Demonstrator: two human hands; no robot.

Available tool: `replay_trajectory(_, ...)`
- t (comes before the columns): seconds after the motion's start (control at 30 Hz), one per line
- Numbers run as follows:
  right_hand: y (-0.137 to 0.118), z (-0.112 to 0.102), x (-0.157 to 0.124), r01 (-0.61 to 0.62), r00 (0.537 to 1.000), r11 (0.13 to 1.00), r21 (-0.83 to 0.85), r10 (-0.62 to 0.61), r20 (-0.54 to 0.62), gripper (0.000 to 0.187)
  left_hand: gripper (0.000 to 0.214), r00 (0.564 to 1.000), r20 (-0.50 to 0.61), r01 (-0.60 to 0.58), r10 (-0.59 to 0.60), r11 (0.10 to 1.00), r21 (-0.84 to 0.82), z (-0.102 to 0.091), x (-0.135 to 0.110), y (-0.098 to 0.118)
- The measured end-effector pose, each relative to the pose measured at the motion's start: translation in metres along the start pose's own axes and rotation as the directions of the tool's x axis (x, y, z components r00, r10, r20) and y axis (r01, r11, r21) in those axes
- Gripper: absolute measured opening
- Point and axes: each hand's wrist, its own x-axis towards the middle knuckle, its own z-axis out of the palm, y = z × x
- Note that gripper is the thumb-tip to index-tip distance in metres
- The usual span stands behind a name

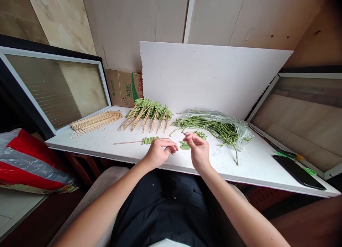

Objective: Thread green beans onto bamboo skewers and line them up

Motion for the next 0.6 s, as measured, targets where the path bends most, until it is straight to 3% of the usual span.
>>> replay_trajectory(0.13,0.028,-0.034,0.030,-0.098,0.995,0.993,-0.068,0.098,-0.002,0.032,0.021,0.994,-0.057,0.085,-0.096,0.983,-0.165,-0.002,0.001,-0.017)
replay_trajectory(0.23,0.058,-0.067,0.050,-0.099,0.995,0.951,-0.292,0.101,-0.007,0.038,0.029,0.982,-0.075,0.147,-0.176,0.945,-0.291,-0.005,0.004,-0.027)
replay_trajectory(0.37,0.091,-0.100,0.063,-0.170,0.984,0.834,-0.525,0.168,-0.051,0.034,0.040,0.974,-0.063,0.187,-0.220,0.924,-0.334,-0.006,0.006,-0.032)
replay_trajectory(0.5,0.109,-0.105,0.069,-0.183,0.977,0.715,-0.674,0.206,-0.046,0.021,0.045,0.961,-0.041,0.241,-0.275,0.896,-0.373,-0.006,0.006,-0.032)
replay_trajectory(0.6,0.110,-0.097,0.071,-0.108,0.992,0.643,-0.758,0.116,-0.044,0.020,0.049,0.935,-0.024,0.306,-0.355,0.837,-0.453,-0.008,0.005,-0.035)
